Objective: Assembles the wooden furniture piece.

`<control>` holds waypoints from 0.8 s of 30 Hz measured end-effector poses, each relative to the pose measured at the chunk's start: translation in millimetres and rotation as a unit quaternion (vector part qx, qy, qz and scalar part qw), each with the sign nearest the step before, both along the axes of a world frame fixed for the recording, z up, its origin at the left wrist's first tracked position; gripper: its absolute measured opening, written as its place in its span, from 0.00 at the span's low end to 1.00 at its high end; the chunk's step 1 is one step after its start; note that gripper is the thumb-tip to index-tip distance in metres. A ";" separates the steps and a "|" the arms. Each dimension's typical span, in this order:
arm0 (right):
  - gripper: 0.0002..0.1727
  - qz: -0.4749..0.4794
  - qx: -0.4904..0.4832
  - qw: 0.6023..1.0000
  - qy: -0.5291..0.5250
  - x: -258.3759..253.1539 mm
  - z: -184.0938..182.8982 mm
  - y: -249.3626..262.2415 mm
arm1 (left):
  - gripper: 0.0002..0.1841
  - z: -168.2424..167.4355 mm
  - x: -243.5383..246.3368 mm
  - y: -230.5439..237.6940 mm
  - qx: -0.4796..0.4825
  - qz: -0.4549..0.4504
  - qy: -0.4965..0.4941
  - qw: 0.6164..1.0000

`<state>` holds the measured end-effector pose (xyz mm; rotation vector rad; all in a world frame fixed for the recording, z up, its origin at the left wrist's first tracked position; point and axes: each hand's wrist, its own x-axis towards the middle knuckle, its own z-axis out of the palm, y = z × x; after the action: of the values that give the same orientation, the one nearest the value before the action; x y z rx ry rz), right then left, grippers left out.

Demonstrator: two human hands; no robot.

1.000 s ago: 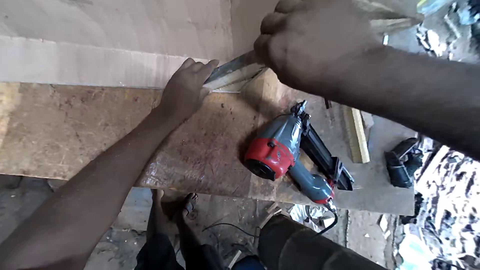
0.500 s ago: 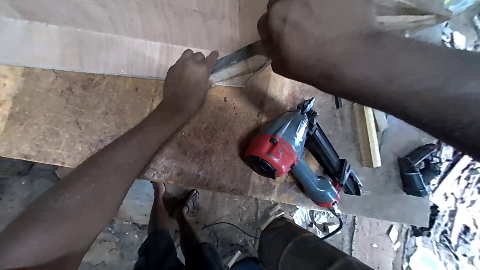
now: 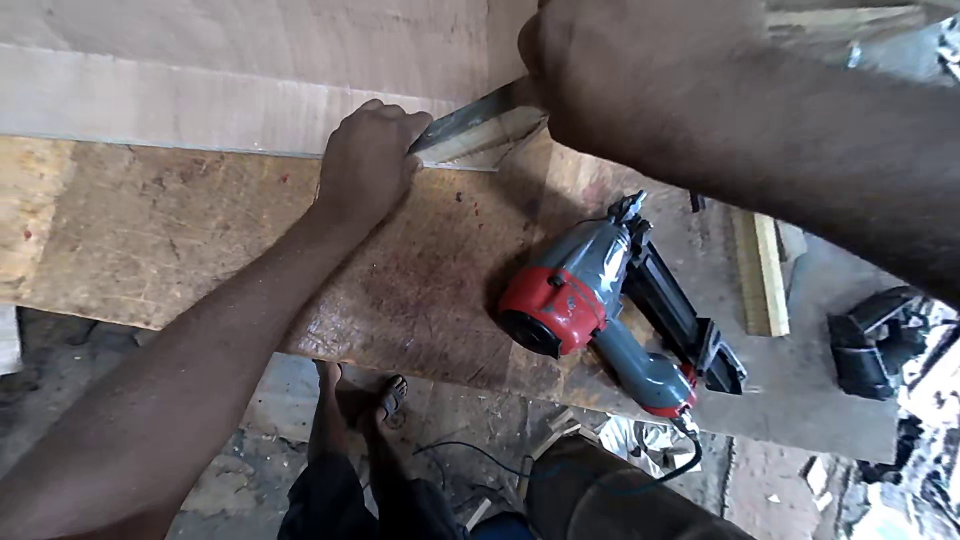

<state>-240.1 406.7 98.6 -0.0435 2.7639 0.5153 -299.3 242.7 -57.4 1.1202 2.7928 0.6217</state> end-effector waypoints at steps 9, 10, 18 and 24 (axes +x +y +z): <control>0.04 0.046 0.008 0.999 -0.004 -2.7 0.0 5.6 | 0.20 -15.4 -11.2 -13.6 0.082 -0.003 -0.022 0.996; 0.04 0.051 0.003 0.999 -0.003 -3.1 -0.5 7.1 | 0.16 -18.8 -11.9 -15.2 0.097 -0.006 -0.017 0.995; 0.04 0.037 0.005 0.999 -0.014 -4.7 0.3 4.5 | 0.18 -28.6 -13.0 -18.4 0.141 0.000 0.010 0.990; 0.05 0.033 0.005 0.999 -0.012 -3.8 0.5 4.1 | 0.13 -33.2 -14.3 -18.9 0.175 -0.030 0.007 0.984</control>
<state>-243.8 410.8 99.1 -0.1374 2.7439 0.5415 -313.6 223.8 -90.6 1.2613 2.7157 1.1364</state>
